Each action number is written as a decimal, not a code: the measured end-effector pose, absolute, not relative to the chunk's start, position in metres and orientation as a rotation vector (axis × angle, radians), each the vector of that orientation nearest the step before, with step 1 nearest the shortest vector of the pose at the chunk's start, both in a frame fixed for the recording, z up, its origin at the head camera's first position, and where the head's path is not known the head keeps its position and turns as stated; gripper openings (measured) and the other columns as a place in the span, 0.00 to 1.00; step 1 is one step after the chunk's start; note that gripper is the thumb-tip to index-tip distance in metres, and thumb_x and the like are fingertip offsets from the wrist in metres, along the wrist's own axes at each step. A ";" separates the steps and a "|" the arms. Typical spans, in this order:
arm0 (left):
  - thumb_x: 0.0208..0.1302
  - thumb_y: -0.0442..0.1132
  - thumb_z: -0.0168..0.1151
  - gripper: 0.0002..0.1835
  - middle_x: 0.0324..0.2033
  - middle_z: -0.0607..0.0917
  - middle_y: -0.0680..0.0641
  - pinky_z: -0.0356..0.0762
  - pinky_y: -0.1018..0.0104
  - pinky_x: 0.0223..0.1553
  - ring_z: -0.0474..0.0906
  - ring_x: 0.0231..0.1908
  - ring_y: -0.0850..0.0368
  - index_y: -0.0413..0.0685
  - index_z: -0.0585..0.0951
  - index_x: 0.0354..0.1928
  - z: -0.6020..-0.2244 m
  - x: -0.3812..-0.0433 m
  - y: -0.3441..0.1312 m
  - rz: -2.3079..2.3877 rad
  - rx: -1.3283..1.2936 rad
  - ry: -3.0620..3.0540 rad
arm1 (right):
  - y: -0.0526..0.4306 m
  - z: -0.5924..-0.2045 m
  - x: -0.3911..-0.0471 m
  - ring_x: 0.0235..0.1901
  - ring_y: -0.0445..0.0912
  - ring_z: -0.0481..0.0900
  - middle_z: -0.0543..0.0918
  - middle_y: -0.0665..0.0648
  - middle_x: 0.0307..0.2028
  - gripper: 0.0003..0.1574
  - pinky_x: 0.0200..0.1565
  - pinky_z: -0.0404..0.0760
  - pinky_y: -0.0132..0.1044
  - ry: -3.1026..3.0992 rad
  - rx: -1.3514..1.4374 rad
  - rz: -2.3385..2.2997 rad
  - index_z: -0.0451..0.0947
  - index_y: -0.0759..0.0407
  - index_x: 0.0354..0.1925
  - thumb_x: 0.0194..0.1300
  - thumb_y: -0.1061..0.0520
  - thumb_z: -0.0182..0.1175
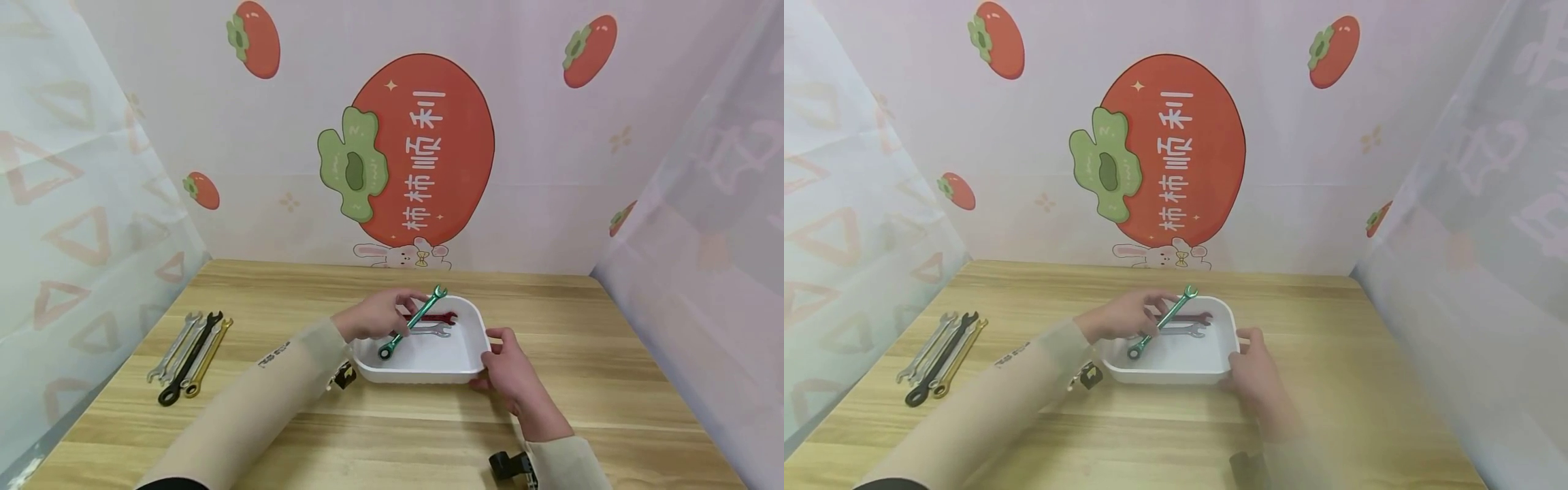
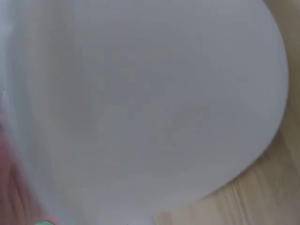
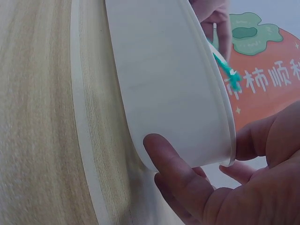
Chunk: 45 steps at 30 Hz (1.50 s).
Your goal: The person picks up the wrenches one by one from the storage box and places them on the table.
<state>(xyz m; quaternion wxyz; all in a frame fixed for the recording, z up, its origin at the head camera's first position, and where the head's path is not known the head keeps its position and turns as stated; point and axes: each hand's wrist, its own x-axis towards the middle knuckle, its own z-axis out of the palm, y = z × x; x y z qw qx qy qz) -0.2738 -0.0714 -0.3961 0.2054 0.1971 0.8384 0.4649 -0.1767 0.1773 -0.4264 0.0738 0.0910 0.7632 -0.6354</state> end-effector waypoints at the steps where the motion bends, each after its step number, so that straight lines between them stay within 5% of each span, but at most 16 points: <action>1: 0.56 0.22 0.68 0.34 0.46 0.79 0.48 0.82 0.58 0.38 0.77 0.43 0.47 0.62 0.78 0.62 -0.395 -0.273 -0.073 1.360 0.527 2.292 | 0.177 -0.426 -0.177 0.45 0.64 0.79 0.63 0.75 0.59 0.33 0.36 0.85 0.53 2.288 0.269 -1.910 0.47 0.65 0.72 0.72 0.70 0.39; 15: 0.57 0.17 0.62 0.34 0.50 0.78 0.40 0.83 0.53 0.40 0.80 0.40 0.44 0.49 0.73 0.65 -0.384 -0.256 -0.104 1.913 0.268 2.003 | 0.179 -0.425 -0.175 0.45 0.65 0.78 0.62 0.76 0.59 0.32 0.36 0.85 0.53 2.296 0.297 -1.905 0.48 0.65 0.72 0.72 0.70 0.39; 22: 0.58 0.18 0.63 0.34 0.56 0.76 0.36 0.81 0.50 0.46 0.79 0.48 0.37 0.50 0.72 0.65 -0.388 -0.253 -0.133 2.029 0.139 1.982 | 0.181 -0.424 -0.173 0.42 0.62 0.79 0.61 0.77 0.59 0.33 0.35 0.85 0.52 2.293 0.272 -1.917 0.46 0.67 0.72 0.72 0.70 0.39; 29: 0.57 0.19 0.63 0.35 0.55 0.75 0.36 0.82 0.52 0.42 0.80 0.39 0.47 0.47 0.70 0.67 -0.403 -0.246 -0.182 1.927 0.043 2.175 | 0.180 -0.425 -0.173 0.43 0.62 0.79 0.62 0.77 0.59 0.32 0.36 0.85 0.53 2.290 0.275 -1.915 0.47 0.66 0.72 0.73 0.70 0.39; 45: 0.52 0.19 0.67 0.32 0.44 0.77 0.40 0.82 0.58 0.32 0.76 0.36 0.50 0.32 0.72 0.62 -0.442 -0.216 -0.251 1.496 -0.193 2.495 | 0.180 -0.424 -0.173 0.42 0.62 0.79 0.62 0.77 0.60 0.32 0.36 0.85 0.53 2.299 0.267 -1.903 0.47 0.67 0.72 0.73 0.70 0.39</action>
